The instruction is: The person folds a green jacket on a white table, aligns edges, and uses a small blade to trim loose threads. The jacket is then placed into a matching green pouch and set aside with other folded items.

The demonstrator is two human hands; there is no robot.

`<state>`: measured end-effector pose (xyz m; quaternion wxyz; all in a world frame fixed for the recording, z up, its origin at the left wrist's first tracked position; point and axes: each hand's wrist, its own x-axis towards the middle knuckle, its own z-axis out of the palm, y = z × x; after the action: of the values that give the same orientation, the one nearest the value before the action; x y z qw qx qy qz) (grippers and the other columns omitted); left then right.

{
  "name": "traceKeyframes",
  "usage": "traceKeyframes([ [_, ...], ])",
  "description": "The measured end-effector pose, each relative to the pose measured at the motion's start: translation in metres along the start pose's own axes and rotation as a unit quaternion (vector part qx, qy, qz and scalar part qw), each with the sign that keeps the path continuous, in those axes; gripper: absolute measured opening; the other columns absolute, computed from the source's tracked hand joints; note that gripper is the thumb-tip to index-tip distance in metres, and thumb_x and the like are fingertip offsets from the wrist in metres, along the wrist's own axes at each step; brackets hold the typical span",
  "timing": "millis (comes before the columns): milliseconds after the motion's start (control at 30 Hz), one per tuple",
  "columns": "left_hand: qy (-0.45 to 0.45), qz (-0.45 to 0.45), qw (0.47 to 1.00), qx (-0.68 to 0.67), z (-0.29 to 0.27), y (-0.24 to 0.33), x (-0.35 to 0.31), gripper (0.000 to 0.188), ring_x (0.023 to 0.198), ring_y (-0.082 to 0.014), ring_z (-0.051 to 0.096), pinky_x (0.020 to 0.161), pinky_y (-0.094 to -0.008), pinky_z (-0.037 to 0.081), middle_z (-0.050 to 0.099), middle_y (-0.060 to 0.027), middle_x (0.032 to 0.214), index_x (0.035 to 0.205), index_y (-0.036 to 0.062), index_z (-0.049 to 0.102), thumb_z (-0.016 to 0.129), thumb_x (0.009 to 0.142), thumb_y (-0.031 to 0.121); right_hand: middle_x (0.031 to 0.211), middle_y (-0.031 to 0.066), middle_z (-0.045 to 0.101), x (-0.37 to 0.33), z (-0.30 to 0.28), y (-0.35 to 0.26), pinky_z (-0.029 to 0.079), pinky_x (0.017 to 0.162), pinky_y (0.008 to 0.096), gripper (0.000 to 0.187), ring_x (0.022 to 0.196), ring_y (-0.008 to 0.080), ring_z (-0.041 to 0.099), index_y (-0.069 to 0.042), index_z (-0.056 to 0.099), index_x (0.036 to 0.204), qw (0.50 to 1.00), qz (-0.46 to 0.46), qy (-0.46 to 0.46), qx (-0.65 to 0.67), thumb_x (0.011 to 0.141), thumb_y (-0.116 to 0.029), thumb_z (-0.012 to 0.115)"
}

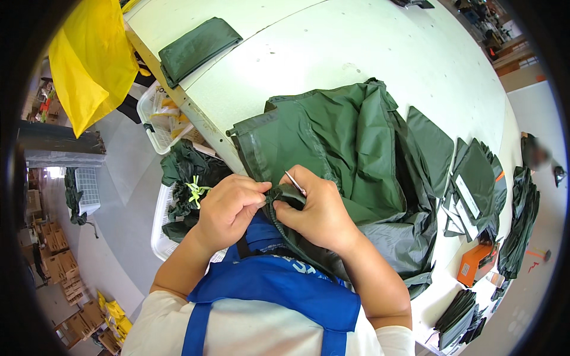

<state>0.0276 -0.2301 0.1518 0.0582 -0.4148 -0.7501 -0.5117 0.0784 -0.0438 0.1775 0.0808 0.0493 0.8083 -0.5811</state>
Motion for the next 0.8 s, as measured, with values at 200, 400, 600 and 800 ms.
traceKeyframes([
  [200,-0.048,0.012,0.999,0.015,0.002,0.007,0.006,0.016,0.079,-0.0298,0.062,0.07,-0.0368,0.051,0.067,-0.0118,0.092,0.081,0.0025,0.059,0.07,0.071,-0.002,0.068,0.0112,0.058,-0.003,-0.001,-0.004,0.046,0.059,0.029,0.02,0.061,0.0129,0.054,-0.001,0.054,0.086,0.999,-0.023,0.033,-0.021,0.074,-0.006,0.069],
  [400,-0.048,-0.106,0.989,-0.093,0.015,-0.001,-0.001,0.013,0.076,-0.0278,0.061,0.071,-0.0353,0.049,0.068,-0.0094,0.093,0.082,0.0045,0.061,0.071,0.074,0.003,0.07,0.006,0.06,-0.016,0.013,0.02,0.047,0.059,0.0264,0.019,0.062,0.0101,0.055,-0.002,0.054,0.084,0.989,-0.072,0.125,0.017,0.075,-0.002,0.071],
  [600,-0.158,-0.084,0.978,-0.111,0.026,-0.002,-0.011,0.008,0.107,-0.0261,0.053,0.09,-0.0384,0.043,0.049,-0.015,0.135,0.078,0.0114,0.067,0.074,0.075,0.011,0.073,0.0033,0.057,-0.018,0.014,0.036,0.044,0.058,0.024,0.016,0.064,0.0073,0.05,-0.003,0.054,0.086,0.969,-0.075,0.216,0.088,0.079,0.001,0.068],
  [800,0.066,-0.192,0.964,-0.171,0.005,-0.013,0.013,0.054,0.101,-0.0225,0.048,0.076,-0.0305,0.044,0.048,-0.0113,0.117,0.107,0.0042,0.053,0.081,0.068,0.029,0.079,0.0115,0.058,-0.023,0.003,0.023,0.048,0.059,0.0342,0.032,0.067,0.0304,0.06,-0.003,0.054,0.088,0.964,-0.216,0.105,-0.112,0.061,0.004,0.069],
])
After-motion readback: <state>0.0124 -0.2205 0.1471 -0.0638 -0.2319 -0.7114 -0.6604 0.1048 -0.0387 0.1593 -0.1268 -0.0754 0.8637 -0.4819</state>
